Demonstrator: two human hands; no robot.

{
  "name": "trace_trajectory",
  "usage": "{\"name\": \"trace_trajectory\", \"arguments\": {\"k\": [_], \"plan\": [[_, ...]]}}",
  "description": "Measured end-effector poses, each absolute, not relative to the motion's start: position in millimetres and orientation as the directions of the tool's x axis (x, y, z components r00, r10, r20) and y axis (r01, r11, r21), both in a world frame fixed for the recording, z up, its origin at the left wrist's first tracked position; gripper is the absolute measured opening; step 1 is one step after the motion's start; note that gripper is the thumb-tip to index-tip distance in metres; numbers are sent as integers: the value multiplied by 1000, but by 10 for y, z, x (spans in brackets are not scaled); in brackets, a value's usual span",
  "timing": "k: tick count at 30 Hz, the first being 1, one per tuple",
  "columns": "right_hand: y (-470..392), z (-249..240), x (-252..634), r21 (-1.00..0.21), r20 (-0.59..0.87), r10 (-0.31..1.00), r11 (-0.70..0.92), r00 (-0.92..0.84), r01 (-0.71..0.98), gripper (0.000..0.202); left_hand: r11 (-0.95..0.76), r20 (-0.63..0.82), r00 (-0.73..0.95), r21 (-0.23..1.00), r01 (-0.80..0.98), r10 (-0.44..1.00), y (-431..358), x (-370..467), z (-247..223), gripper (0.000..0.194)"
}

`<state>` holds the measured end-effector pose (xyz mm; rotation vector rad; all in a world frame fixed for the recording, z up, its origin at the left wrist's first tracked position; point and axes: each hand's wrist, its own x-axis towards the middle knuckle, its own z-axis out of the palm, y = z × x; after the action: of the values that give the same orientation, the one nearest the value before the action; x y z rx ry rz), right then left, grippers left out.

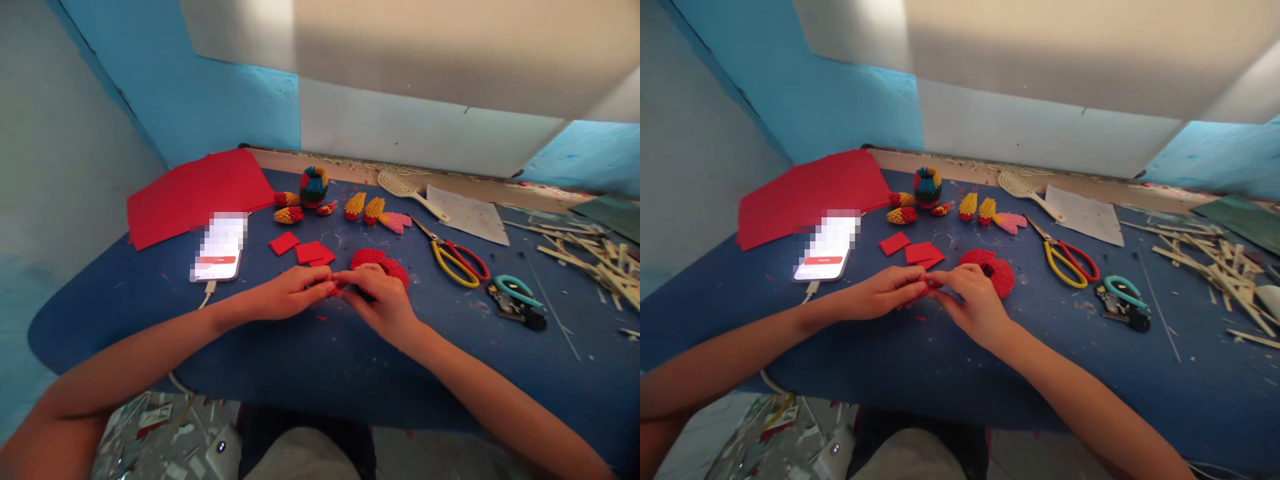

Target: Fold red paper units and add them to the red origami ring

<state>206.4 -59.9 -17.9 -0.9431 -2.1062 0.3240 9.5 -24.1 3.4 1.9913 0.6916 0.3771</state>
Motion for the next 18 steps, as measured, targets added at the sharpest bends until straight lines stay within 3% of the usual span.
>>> {"name": "trace_trajectory", "arguments": {"k": [6,9,14,18], "plan": [[-567,-138,2100,-314,625,592,788,-509,530,4,-452,-1,829,838,306,559,-231,73,59,31],[-560,-135,2108,-274,634,581,786,-510,554,3,-609,187,777,736,295,602,-246,66,51,29],[-562,-121,2112,-239,693,532,807,-487,541,4,-897,562,717,386,214,413,-264,43,2,13],[-579,-84,2116,-181,703,505,808,-501,560,3,-917,645,661,355,183,382,-294,49,-15,11]]}}
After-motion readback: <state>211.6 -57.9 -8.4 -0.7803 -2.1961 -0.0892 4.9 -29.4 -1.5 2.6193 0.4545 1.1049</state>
